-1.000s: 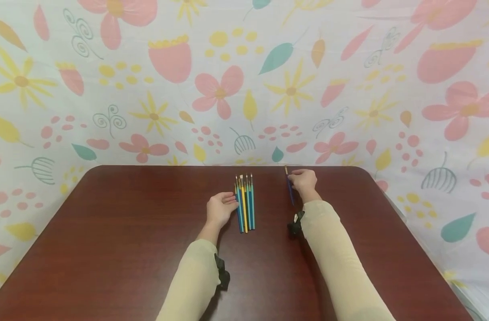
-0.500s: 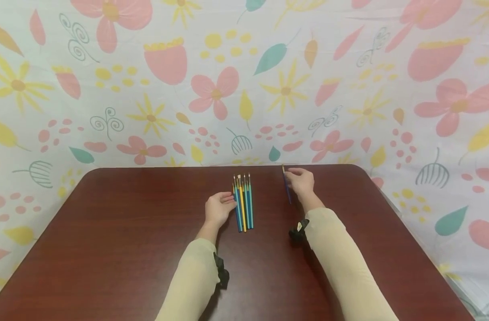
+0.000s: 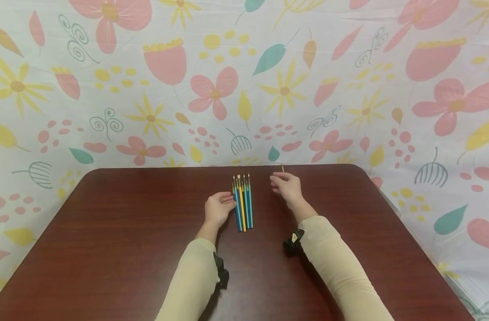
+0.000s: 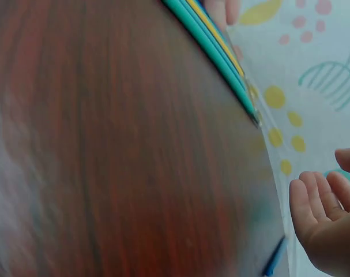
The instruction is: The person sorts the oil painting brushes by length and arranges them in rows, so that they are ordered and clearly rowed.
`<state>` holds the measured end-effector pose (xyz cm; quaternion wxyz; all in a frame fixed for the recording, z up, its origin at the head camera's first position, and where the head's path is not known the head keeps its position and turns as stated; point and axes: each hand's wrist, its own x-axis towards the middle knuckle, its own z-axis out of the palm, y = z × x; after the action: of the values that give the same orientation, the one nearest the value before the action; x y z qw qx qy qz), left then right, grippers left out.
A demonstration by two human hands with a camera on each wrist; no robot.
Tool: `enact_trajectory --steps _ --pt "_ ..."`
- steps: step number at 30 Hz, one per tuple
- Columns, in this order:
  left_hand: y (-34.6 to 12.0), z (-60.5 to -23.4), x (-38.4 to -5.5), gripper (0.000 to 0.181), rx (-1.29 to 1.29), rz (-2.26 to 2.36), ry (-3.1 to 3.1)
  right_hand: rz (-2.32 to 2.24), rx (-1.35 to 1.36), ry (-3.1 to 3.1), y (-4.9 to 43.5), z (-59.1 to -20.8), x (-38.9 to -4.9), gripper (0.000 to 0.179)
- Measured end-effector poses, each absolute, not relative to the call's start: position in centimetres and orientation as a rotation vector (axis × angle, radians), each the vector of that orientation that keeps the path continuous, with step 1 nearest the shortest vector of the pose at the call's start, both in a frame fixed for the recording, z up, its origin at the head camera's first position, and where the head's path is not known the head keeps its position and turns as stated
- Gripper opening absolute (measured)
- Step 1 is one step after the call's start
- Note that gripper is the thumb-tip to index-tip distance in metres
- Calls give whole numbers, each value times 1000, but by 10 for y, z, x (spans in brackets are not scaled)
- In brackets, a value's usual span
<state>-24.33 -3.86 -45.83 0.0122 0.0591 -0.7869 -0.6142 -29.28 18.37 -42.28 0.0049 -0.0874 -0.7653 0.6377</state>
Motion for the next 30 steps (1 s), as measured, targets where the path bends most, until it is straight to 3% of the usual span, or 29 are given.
enact_trajectory --steps 18,30 --pt "-37 -458 -243 36 193 -1897 -2469 2449 -307 -2324 144 -433 -284 53" --pt "-40 -456 -242 37 194 -1915 -2469 2545 -401 -2220 135 -432 -283 50"
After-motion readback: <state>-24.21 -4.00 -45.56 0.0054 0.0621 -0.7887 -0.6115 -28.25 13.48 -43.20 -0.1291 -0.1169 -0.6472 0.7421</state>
